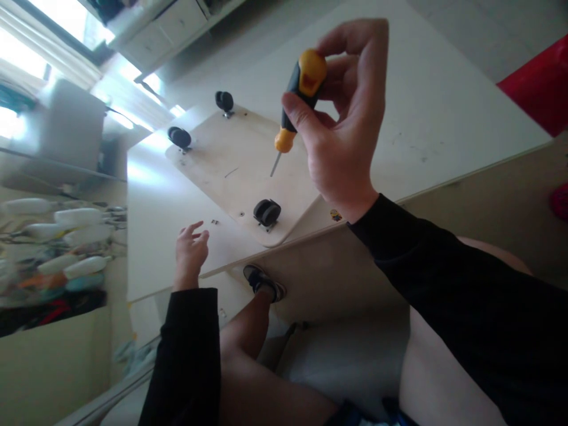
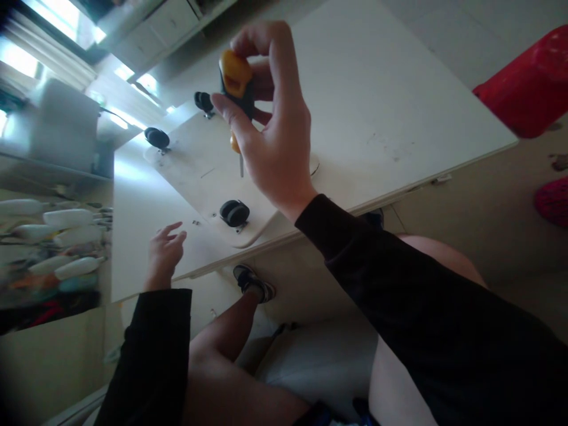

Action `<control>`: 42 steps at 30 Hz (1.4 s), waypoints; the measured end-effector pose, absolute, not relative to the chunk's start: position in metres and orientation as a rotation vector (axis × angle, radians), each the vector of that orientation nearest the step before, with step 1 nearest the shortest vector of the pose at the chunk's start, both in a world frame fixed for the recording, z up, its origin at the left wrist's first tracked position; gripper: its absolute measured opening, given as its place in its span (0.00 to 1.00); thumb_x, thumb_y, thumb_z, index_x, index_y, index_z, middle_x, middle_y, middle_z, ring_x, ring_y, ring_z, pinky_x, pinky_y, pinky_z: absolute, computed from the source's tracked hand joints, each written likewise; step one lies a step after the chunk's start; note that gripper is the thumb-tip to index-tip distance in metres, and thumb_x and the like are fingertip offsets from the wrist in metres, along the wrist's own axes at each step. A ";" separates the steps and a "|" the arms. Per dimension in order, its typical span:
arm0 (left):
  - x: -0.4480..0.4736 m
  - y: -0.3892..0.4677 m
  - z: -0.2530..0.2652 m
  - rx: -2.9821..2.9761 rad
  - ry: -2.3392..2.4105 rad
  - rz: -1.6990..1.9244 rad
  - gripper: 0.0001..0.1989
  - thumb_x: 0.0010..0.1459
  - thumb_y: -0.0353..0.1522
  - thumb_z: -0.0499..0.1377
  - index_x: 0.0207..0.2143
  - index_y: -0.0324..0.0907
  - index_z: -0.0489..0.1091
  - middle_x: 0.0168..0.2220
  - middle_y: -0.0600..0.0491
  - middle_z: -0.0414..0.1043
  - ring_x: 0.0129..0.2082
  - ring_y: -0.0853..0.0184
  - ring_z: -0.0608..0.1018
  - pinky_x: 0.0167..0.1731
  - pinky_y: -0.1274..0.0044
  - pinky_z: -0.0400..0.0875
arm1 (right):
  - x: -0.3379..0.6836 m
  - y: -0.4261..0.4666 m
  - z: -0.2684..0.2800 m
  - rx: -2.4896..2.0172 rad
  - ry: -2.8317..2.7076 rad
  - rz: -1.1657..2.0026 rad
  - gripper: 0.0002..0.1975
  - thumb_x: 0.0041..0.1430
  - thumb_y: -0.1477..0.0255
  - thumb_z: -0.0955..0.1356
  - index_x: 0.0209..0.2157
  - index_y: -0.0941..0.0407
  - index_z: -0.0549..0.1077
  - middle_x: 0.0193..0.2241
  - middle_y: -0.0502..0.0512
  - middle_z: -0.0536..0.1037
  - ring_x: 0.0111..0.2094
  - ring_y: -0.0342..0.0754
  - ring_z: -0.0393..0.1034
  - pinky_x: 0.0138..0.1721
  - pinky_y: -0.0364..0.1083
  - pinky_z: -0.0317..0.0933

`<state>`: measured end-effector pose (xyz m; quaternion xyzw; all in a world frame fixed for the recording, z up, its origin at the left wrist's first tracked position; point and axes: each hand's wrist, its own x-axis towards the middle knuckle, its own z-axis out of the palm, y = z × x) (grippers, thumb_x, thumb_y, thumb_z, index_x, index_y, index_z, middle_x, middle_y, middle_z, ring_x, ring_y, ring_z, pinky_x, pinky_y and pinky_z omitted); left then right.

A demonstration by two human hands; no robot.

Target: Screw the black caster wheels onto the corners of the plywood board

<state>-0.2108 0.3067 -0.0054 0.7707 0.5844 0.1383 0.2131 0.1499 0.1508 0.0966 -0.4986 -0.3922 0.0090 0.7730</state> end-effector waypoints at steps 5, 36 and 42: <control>-0.200 0.298 -0.017 2.073 1.705 0.309 0.21 0.60 0.37 0.62 0.54 0.40 0.79 0.59 0.38 0.74 0.50 0.53 0.82 0.53 0.63 0.78 | 0.155 0.159 0.087 -0.969 -0.886 -0.074 0.16 0.64 0.71 0.72 0.48 0.46 0.64 0.43 0.49 0.78 0.41 0.44 0.77 0.45 0.45 0.78; -0.188 0.296 -0.011 2.033 1.881 0.041 0.12 0.59 0.31 0.61 0.44 0.41 0.80 0.43 0.46 0.83 0.37 0.61 0.81 0.39 0.73 0.73 | 0.157 0.162 0.090 -0.875 -0.855 -0.037 0.18 0.60 0.80 0.72 0.47 0.54 0.65 0.42 0.49 0.75 0.41 0.41 0.76 0.43 0.44 0.76; -0.194 0.300 -0.011 1.963 1.908 0.104 0.13 0.57 0.33 0.62 0.44 0.40 0.80 0.42 0.45 0.84 0.36 0.60 0.82 0.36 0.73 0.73 | 0.155 0.155 0.096 -1.029 -0.858 -0.046 0.19 0.61 0.81 0.71 0.45 0.48 0.62 0.41 0.48 0.77 0.42 0.44 0.78 0.46 0.47 0.78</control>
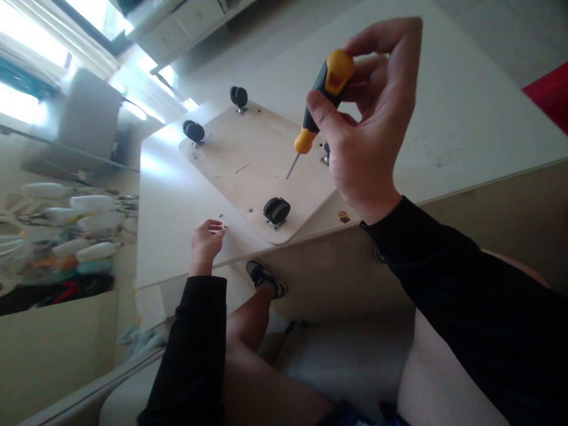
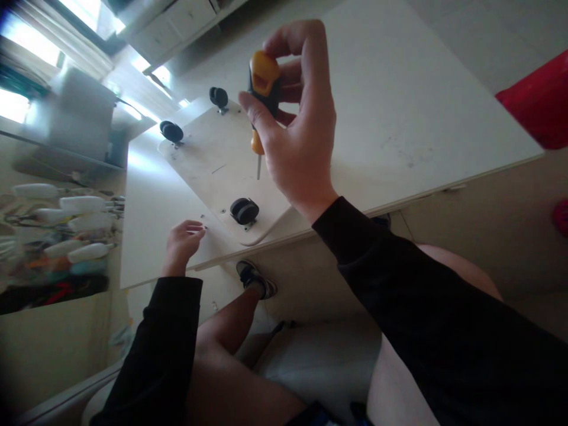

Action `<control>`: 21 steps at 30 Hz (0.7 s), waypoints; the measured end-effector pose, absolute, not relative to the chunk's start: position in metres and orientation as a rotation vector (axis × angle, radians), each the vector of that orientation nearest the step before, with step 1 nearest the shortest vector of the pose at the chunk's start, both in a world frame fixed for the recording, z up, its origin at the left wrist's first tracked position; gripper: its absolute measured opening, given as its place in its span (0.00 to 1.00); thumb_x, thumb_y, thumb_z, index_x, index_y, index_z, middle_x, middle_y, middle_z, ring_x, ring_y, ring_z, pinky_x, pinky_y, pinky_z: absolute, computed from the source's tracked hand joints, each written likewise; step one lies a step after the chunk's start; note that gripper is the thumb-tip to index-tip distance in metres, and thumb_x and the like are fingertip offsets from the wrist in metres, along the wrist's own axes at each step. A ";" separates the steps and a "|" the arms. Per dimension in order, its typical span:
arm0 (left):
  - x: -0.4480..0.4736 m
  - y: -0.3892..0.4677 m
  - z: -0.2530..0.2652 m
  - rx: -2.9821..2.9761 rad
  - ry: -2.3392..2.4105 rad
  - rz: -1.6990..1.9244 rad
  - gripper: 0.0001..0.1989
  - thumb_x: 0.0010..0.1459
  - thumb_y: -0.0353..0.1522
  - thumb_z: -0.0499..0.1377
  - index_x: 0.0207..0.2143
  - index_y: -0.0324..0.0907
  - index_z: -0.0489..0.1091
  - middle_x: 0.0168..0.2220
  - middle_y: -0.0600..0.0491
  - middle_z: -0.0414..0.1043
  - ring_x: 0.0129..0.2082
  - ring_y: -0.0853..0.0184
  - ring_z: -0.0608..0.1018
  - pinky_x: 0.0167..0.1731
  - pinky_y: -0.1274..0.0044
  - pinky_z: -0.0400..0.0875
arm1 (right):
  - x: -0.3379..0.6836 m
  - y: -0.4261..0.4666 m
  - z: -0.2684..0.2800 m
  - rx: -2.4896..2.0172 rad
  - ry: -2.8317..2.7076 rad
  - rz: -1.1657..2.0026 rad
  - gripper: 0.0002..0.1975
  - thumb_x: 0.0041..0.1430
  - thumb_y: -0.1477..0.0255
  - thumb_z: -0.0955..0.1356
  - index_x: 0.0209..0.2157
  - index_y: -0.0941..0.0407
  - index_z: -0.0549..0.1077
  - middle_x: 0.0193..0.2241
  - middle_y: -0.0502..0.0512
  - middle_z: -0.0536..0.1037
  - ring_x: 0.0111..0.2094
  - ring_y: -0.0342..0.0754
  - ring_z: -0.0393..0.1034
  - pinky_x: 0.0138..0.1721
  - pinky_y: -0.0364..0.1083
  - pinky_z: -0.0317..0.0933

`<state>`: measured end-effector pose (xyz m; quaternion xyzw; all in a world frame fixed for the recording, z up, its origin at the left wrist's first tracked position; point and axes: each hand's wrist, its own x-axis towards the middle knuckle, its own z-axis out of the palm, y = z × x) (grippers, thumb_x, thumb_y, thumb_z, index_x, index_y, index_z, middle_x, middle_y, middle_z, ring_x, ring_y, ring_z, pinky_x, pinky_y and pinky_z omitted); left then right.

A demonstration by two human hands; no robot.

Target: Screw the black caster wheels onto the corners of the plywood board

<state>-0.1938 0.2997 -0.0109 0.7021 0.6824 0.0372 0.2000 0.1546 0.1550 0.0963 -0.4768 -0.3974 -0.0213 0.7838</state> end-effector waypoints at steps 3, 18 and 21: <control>-0.196 0.301 -0.011 2.007 1.899 0.086 0.17 0.57 0.32 0.61 0.48 0.39 0.81 0.45 0.44 0.84 0.36 0.60 0.82 0.35 0.73 0.73 | 0.154 0.154 0.096 -1.183 -0.863 -0.062 0.19 0.64 0.80 0.69 0.46 0.44 0.60 0.43 0.46 0.78 0.44 0.44 0.79 0.48 0.47 0.79; -0.194 0.296 -0.004 2.078 1.880 -0.065 0.04 0.56 0.32 0.65 0.35 0.45 0.79 0.36 0.49 0.82 0.36 0.57 0.82 0.41 0.69 0.74 | 0.153 0.149 0.100 -1.176 -0.846 -0.001 0.16 0.64 0.76 0.69 0.46 0.43 0.63 0.45 0.47 0.78 0.48 0.49 0.79 0.52 0.52 0.79; -0.191 0.296 -0.004 2.060 1.889 -0.113 0.01 0.57 0.32 0.65 0.32 0.45 0.77 0.32 0.50 0.79 0.36 0.56 0.81 0.41 0.69 0.74 | 0.154 0.151 0.097 -1.113 -0.835 0.017 0.17 0.63 0.77 0.69 0.46 0.44 0.61 0.42 0.47 0.77 0.46 0.48 0.79 0.52 0.50 0.79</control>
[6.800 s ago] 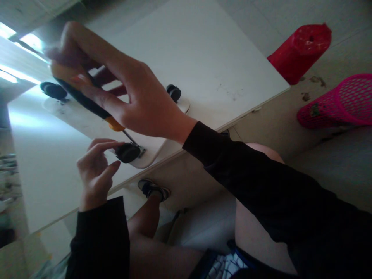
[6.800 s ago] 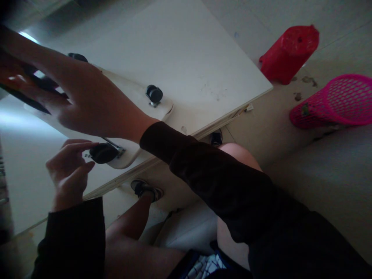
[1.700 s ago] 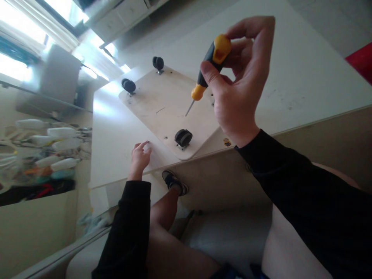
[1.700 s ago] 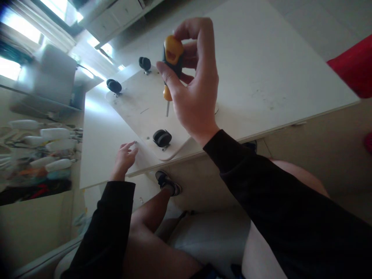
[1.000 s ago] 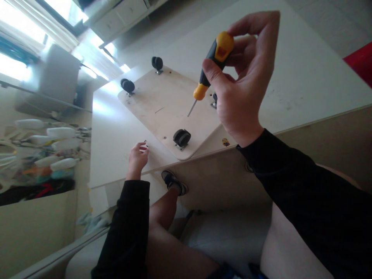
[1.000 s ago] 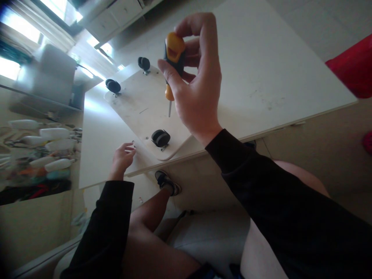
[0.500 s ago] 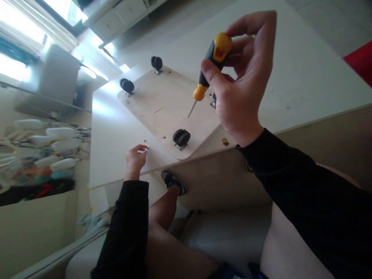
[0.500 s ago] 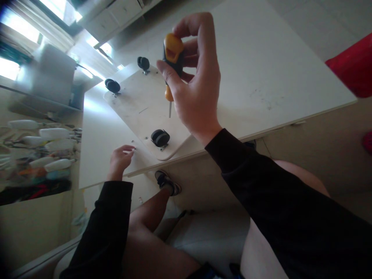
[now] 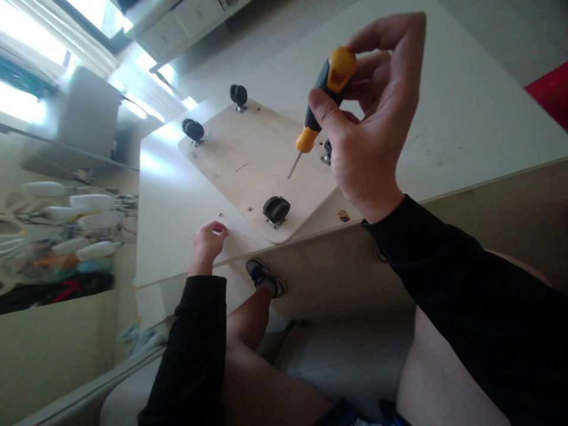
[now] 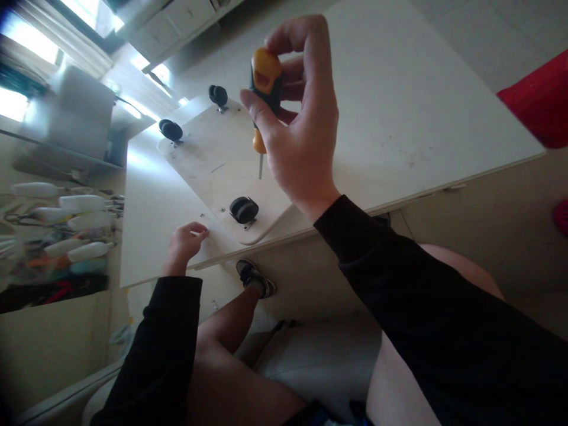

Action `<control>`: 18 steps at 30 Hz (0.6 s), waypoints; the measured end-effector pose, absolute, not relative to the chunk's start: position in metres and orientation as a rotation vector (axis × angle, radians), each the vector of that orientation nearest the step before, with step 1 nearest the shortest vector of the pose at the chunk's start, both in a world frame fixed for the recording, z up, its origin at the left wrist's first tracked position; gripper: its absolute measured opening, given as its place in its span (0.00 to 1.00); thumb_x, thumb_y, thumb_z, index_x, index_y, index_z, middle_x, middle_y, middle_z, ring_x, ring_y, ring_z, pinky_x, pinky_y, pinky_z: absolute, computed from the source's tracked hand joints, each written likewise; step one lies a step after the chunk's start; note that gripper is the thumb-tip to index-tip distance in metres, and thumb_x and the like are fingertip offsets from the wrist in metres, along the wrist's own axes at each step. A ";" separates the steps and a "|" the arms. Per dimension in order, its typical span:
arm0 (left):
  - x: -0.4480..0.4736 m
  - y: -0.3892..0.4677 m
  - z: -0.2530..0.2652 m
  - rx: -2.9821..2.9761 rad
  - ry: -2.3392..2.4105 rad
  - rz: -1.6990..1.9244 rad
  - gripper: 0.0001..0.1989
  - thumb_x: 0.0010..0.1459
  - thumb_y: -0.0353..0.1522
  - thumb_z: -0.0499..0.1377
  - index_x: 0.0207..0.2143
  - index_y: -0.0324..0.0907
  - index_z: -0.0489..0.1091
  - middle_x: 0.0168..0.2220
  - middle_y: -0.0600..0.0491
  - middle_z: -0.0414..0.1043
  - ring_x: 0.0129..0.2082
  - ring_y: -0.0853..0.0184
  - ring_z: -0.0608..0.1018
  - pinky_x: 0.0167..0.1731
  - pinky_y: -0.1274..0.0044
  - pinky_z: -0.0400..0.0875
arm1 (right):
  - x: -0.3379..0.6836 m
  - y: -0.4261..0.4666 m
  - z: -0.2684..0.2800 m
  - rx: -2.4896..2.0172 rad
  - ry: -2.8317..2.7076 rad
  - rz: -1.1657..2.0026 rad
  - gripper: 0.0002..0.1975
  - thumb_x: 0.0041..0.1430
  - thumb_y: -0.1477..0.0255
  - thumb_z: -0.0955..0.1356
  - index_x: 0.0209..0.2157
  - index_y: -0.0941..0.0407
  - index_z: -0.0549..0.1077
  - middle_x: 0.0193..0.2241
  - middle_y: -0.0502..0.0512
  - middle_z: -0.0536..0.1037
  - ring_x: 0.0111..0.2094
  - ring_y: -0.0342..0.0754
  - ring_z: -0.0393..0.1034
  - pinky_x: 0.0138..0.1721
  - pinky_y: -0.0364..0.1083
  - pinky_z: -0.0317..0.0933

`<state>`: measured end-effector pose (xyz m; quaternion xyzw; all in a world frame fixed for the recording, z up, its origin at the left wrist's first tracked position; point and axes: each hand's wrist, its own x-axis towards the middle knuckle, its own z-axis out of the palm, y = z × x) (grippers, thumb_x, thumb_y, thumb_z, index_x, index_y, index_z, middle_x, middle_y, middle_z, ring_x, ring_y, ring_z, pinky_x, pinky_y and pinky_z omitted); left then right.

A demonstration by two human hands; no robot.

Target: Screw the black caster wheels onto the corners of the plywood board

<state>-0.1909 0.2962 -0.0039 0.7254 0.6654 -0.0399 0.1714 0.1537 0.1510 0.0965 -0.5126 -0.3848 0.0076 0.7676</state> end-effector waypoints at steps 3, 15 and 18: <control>-0.189 0.296 -0.004 2.047 1.907 -0.133 0.02 0.58 0.32 0.64 0.31 0.46 0.76 0.29 0.50 0.77 0.37 0.56 0.81 0.41 0.69 0.74 | 0.154 0.155 0.092 -1.090 -0.858 -0.017 0.19 0.63 0.80 0.68 0.48 0.45 0.60 0.43 0.48 0.76 0.46 0.46 0.78 0.51 0.49 0.78; -0.193 0.297 -0.004 2.023 1.817 -0.127 0.04 0.55 0.30 0.63 0.34 0.43 0.77 0.38 0.47 0.83 0.36 0.59 0.82 0.35 0.72 0.72 | 0.156 0.158 0.089 -1.055 -0.889 -0.068 0.19 0.62 0.79 0.70 0.47 0.46 0.61 0.41 0.47 0.76 0.43 0.45 0.77 0.47 0.49 0.77; -0.195 0.297 -0.004 2.018 1.816 -0.132 0.05 0.56 0.29 0.62 0.36 0.43 0.78 0.38 0.46 0.83 0.38 0.59 0.82 0.36 0.72 0.72 | 0.157 0.160 0.087 -0.960 -0.878 -0.049 0.18 0.62 0.81 0.69 0.47 0.48 0.63 0.41 0.48 0.76 0.43 0.45 0.76 0.47 0.49 0.76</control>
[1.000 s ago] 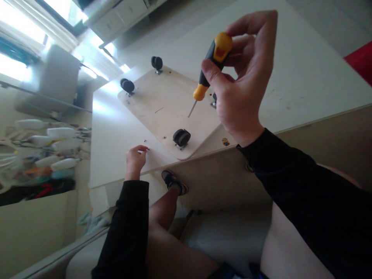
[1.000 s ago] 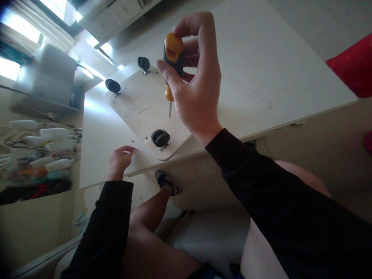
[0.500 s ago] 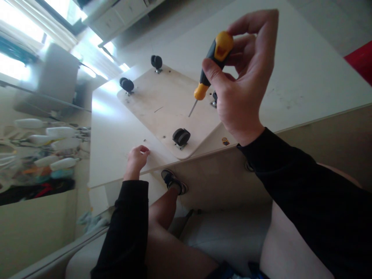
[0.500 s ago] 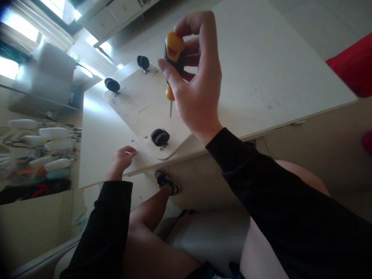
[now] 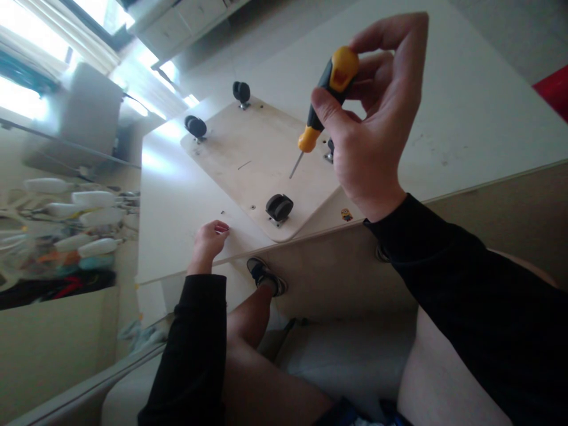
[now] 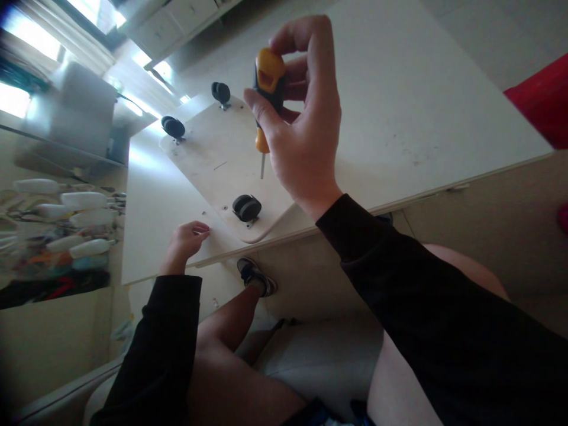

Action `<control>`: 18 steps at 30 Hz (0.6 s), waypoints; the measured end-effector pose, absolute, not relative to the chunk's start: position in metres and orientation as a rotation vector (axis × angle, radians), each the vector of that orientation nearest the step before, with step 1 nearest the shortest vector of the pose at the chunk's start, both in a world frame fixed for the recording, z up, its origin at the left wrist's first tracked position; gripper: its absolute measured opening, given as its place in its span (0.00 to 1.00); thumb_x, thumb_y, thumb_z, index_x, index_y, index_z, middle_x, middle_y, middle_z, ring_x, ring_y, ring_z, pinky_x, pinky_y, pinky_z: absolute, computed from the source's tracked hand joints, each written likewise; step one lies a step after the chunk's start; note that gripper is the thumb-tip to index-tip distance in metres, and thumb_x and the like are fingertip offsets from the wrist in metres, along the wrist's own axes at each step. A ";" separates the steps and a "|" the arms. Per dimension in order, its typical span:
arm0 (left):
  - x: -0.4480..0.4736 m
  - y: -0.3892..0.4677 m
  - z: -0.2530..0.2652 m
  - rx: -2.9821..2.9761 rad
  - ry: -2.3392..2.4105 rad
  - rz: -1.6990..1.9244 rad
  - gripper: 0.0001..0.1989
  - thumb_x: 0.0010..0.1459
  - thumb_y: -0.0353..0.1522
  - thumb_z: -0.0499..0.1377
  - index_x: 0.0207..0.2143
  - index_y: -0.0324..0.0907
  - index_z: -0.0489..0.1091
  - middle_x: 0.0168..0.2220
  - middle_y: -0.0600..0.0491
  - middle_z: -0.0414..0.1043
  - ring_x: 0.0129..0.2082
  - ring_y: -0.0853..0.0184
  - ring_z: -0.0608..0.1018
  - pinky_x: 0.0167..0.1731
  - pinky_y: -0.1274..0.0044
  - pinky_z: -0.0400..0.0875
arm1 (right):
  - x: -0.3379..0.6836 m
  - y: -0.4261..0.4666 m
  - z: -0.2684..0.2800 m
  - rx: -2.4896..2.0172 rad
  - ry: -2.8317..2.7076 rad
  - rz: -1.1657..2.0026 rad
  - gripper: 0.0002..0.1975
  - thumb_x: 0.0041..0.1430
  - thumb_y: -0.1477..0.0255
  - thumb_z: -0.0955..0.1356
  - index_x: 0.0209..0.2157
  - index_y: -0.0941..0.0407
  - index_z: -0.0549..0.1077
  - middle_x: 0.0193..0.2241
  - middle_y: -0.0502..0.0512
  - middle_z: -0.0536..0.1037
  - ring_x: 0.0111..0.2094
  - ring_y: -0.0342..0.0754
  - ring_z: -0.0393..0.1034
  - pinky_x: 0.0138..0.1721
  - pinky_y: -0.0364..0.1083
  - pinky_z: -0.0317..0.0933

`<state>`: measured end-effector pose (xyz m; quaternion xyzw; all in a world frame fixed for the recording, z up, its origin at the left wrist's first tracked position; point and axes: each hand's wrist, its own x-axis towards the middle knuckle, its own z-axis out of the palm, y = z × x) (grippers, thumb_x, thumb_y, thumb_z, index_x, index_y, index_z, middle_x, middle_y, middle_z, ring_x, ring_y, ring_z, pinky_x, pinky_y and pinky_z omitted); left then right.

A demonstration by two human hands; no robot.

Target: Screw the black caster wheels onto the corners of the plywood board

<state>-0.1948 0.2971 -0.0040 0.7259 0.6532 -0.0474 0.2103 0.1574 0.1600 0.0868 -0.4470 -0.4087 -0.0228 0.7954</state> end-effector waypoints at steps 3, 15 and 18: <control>-0.196 0.297 -0.004 2.024 1.847 -0.134 0.05 0.57 0.29 0.62 0.36 0.43 0.78 0.37 0.47 0.83 0.37 0.58 0.82 0.37 0.71 0.72 | 0.157 0.161 0.085 -0.930 -0.886 -0.055 0.18 0.62 0.79 0.71 0.48 0.49 0.64 0.41 0.49 0.76 0.43 0.46 0.77 0.46 0.49 0.75; -0.188 0.293 -0.002 2.064 1.898 -0.136 0.03 0.59 0.33 0.63 0.32 0.45 0.75 0.30 0.49 0.76 0.36 0.56 0.80 0.40 0.68 0.74 | 0.163 0.156 0.093 -1.000 -0.854 -0.036 0.19 0.59 0.81 0.70 0.45 0.48 0.62 0.42 0.48 0.75 0.43 0.45 0.76 0.45 0.47 0.74; -0.181 0.289 0.008 1.963 1.866 -0.045 0.03 0.59 0.32 0.63 0.32 0.44 0.75 0.30 0.50 0.76 0.33 0.59 0.79 0.36 0.70 0.72 | 0.171 0.164 0.084 -1.048 -0.794 -0.107 0.19 0.59 0.78 0.70 0.47 0.48 0.63 0.43 0.50 0.75 0.42 0.44 0.75 0.46 0.46 0.73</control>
